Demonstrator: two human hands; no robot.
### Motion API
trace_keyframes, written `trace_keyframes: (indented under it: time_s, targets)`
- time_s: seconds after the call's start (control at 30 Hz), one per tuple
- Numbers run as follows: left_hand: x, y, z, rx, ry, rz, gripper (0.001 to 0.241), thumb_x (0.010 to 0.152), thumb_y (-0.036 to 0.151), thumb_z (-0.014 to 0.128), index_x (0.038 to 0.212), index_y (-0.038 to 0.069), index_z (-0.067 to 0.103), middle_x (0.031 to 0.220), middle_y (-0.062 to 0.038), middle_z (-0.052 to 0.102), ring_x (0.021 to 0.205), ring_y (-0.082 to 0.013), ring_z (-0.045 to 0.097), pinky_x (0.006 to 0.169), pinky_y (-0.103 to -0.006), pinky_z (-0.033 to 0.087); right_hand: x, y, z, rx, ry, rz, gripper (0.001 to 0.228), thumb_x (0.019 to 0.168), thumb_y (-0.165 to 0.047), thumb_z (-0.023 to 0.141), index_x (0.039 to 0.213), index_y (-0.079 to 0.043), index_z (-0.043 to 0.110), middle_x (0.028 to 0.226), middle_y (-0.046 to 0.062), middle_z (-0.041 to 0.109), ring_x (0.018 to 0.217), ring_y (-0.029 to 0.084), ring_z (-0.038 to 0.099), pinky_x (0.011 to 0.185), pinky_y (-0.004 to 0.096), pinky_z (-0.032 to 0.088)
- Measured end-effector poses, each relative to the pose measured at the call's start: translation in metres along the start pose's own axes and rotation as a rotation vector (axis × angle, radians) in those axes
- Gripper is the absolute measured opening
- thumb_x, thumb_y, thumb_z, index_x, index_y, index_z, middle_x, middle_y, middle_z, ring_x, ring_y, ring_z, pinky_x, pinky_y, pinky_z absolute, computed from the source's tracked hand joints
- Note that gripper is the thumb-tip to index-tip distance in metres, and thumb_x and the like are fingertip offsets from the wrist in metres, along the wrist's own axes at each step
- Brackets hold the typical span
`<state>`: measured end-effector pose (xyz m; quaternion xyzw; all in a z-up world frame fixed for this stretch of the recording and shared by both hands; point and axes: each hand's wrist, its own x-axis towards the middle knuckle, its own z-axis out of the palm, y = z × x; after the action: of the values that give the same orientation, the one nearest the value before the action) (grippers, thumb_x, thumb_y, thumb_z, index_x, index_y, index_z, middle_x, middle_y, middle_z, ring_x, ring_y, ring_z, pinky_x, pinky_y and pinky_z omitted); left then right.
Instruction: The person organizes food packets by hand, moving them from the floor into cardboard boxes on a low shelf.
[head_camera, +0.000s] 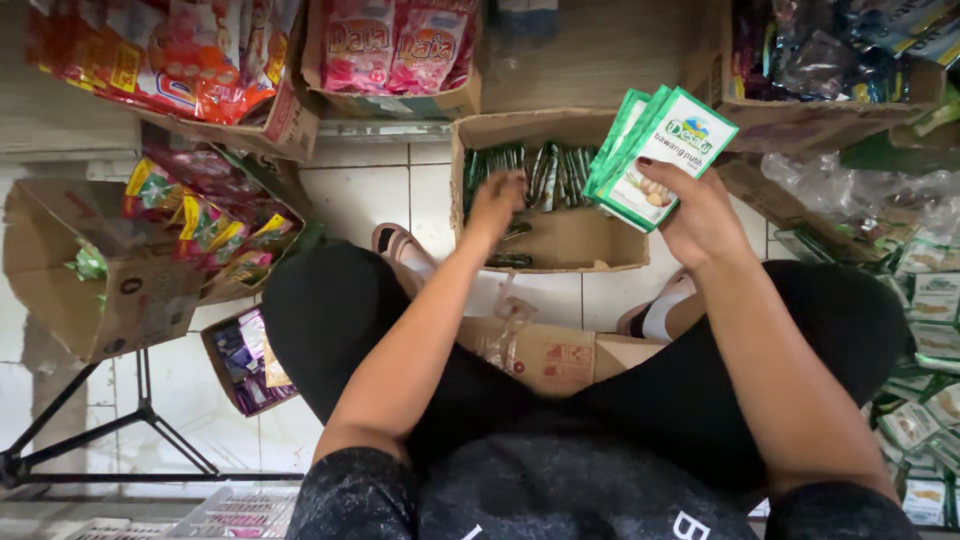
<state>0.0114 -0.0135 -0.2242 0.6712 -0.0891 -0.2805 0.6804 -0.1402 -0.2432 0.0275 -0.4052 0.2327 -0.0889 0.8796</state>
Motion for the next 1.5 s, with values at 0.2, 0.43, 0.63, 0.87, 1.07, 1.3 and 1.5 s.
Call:
trace_keyframes:
  time_s: [0.2,0.43,0.63,0.87,1.07,1.3,1.5]
  targets:
    - [-0.008,-0.063,0.050,0.813,-0.212,0.147,0.031,0.095,0.025,0.065,0.118,0.006,0.070,0.119,-0.021,0.071,0.109,-0.0369,0.067,0.095,-0.0442,0.053,-0.015,-0.016,0.001,0.025,-0.004,-0.003,0.039,0.092,0.002,0.070,0.130,0.002,0.061,0.122,0.010,0.070,0.112,0.021,0.068,0.098,0.036,0.054]
    - [0.015,-0.098,0.075,1.356,-0.645,0.210,0.032,0.088,0.019,0.062,0.118,0.014,0.073,0.125,-0.011,0.070,0.119,-0.0312,0.064,0.098,-0.0458,0.051,-0.031,-0.041,0.001,0.106,0.033,0.000,0.045,0.090,0.001,0.069,0.133,0.000,0.056,0.122,0.009,0.069,0.113,0.021,0.068,0.098,0.037,0.055]
    - [0.014,-0.110,0.025,1.820,-0.780,0.162,0.034,0.097,0.016,0.052,0.123,0.011,0.074,0.133,-0.008,0.068,0.129,-0.0270,0.058,0.117,-0.0481,0.031,-0.038,-0.051,-0.007,0.091,0.075,0.021,0.044,0.089,0.001,0.069,0.131,0.000,0.057,0.120,0.008,0.069,0.110,0.019,0.069,0.095,0.035,0.055]
    - [0.005,-0.105,-0.004,1.891,-0.911,-0.150,0.038,0.102,0.027,0.047,0.128,0.014,0.072,0.145,-0.005,0.059,0.140,-0.0248,0.044,0.124,-0.0492,0.018,-0.047,-0.045,-0.012,0.066,-0.002,-0.010,0.038,0.092,0.000,0.072,0.128,0.003,0.060,0.113,0.008,0.070,0.102,0.018,0.067,0.089,0.034,0.054]
    - [-0.005,-0.100,-0.014,1.835,-0.647,0.019,0.047,0.093,0.030,0.052,0.137,0.015,0.061,0.146,-0.005,0.054,0.138,-0.0291,0.041,0.112,-0.0517,0.028,-0.045,-0.045,-0.011,0.021,-0.005,0.000,0.037,0.088,-0.002,0.072,0.123,0.000,0.063,0.112,0.006,0.072,0.102,0.015,0.069,0.089,0.030,0.055]
    - [0.010,-0.051,-0.011,1.505,-0.689,0.120,0.041,0.094,0.042,0.058,0.119,0.011,0.070,0.131,-0.013,0.067,0.126,-0.0322,0.062,0.110,-0.0451,0.047,-0.033,-0.036,-0.012,-0.008,-0.011,-0.067,0.038,0.090,-0.002,0.075,0.125,0.001,0.063,0.114,0.007,0.071,0.102,0.017,0.067,0.089,0.032,0.054]
    - [-0.015,0.106,-0.044,1.551,-0.487,0.133,0.046,0.099,0.043,0.056,0.132,0.010,0.061,0.140,-0.016,0.059,0.128,-0.0369,0.053,0.108,-0.0513,0.043,-0.019,-0.021,-0.010,-0.159,-0.067,-0.081,0.034,0.087,-0.004,0.075,0.121,0.001,0.067,0.114,0.007,0.074,0.104,0.015,0.070,0.093,0.031,0.054]
